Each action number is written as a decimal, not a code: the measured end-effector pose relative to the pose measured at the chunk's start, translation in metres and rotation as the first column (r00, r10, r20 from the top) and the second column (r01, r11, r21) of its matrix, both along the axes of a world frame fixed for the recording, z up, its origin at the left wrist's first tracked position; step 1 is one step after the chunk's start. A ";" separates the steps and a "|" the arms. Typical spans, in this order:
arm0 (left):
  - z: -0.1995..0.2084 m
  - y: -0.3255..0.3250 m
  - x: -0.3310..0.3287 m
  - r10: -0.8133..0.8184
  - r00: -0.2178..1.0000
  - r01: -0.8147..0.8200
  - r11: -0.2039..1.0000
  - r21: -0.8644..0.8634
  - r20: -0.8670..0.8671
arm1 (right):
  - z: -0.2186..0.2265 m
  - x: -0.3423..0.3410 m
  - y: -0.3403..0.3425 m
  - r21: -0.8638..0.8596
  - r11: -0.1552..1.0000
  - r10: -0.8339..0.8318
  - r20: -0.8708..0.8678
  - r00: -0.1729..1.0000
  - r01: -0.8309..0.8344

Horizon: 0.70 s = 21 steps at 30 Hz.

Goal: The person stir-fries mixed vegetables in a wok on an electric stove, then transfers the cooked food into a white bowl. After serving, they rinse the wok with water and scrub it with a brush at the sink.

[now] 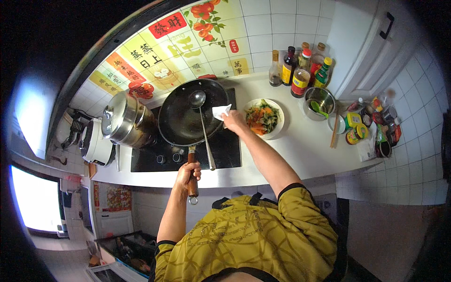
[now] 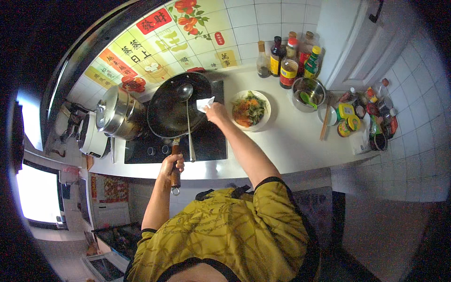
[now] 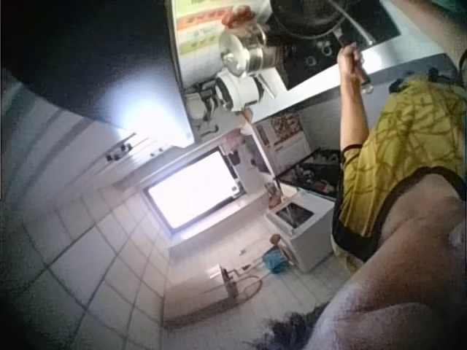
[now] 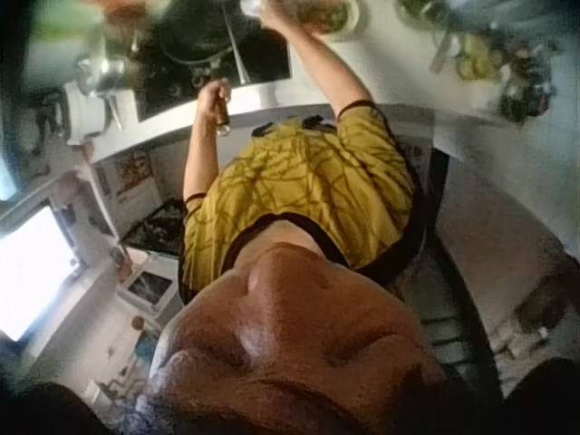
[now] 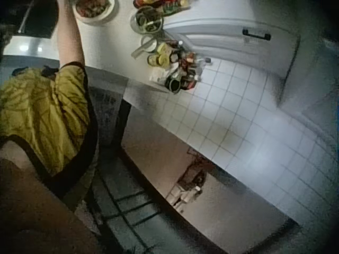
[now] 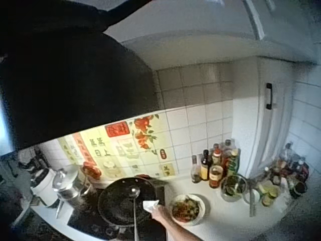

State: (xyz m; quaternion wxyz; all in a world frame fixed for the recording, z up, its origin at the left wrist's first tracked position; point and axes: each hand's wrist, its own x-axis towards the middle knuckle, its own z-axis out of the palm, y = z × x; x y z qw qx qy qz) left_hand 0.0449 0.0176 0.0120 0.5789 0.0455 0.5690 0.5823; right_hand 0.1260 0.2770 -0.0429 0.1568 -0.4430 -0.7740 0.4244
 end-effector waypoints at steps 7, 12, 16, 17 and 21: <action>-0.006 0.000 -0.005 0.019 0.998 -0.019 1.000 -0.006 0.065 | 0.010 0.022 -0.074 -0.109 0.994 -0.032 -0.281 0.959 0.001; -0.002 0.006 0.000 0.014 1.000 -0.014 1.000 -0.004 0.028 | -0.049 0.088 -0.062 -0.030 0.978 -0.201 -0.394 0.897 0.206; -0.014 -0.006 -0.011 0.030 0.994 -0.031 0.999 0.011 0.104 | -0.087 0.187 -0.030 -0.039 0.918 -0.396 -0.134 0.908 0.395; -0.016 -0.008 -0.010 0.045 0.996 -0.045 0.999 -0.003 0.082 | -0.091 0.212 -0.020 -0.010 0.886 -0.463 -0.057 0.885 0.463; -0.014 -0.003 -0.009 0.033 0.995 -0.034 0.999 0.003 0.096 | -0.128 0.300 0.025 0.228 0.721 -0.670 -0.013 0.743 0.654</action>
